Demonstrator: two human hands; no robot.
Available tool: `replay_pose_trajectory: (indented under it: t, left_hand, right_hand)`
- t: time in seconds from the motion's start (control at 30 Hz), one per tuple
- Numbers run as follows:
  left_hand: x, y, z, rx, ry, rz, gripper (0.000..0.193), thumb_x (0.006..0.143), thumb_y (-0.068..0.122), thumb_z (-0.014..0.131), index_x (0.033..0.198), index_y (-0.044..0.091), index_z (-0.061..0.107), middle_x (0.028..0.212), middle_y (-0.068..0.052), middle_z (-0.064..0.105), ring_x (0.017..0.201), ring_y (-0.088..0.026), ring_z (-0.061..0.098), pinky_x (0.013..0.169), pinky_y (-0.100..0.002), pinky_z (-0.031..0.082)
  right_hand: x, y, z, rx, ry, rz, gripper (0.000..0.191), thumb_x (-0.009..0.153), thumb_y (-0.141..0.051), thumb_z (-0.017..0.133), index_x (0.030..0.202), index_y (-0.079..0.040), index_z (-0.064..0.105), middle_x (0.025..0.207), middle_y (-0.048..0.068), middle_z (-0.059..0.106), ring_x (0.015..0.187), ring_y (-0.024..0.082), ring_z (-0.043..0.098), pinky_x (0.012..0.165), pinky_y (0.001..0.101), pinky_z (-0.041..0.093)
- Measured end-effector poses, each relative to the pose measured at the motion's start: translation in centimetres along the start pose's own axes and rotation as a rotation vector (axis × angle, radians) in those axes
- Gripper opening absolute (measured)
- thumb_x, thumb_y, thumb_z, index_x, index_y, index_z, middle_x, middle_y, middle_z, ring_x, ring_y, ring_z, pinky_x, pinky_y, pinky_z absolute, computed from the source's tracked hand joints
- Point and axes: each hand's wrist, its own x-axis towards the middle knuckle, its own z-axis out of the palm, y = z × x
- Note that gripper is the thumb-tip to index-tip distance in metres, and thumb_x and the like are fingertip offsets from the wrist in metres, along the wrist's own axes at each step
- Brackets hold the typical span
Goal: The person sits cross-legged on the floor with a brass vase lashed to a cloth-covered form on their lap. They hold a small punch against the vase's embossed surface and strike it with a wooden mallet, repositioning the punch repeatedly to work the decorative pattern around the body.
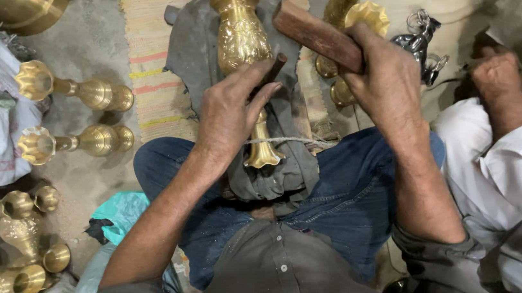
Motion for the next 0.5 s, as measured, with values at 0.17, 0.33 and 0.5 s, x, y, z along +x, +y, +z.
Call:
replay_pose_trajectory:
  t: [0.17,0.33,0.5]
  left_hand:
    - [0.6,0.4,-0.2,0.048,-0.04,-0.027,0.037,0.097,0.024,0.076,0.127,0.004,0.067,0.112,-0.014,0.075,0.098,-0.025,0.077,0.085,-0.039,0.064]
    - [0.4,0.6,-0.3,0.045,-0.01,-0.008,0.035,0.096,0.02,0.077,0.124,0.002,0.066,0.112,-0.015,0.075,0.098,-0.028,0.076,0.084,-0.04,0.063]
    - [0.0,-0.1,-0.2,0.023,-0.036,-0.01,0.035,0.097,0.022,0.077,0.125,0.004,0.066,0.11,-0.014,0.075,0.096,-0.025,0.077,0.081,-0.039,0.064]
  right_hand:
    - [0.2,1.0,-0.7,-0.068,0.039,-0.068,0.046,0.081,-0.005,0.082,0.123,-0.006,0.063,0.102,0.018,0.072,0.097,0.04,0.07,0.081,0.0489,0.052]
    - [0.1,1.9,-0.8,-0.023,-0.042,-0.054,0.048,0.084,-0.006,0.083,0.126,-0.004,0.06,0.098,0.02,0.071,0.094,0.039,0.071,0.082,0.0486,0.055]
    - [0.0,2.0,-0.6,0.135,-0.064,-0.037,0.049,0.087,-0.007,0.082,0.128,-0.003,0.056,0.102,0.02,0.071,0.097,0.037,0.074,0.086,0.0464,0.059]
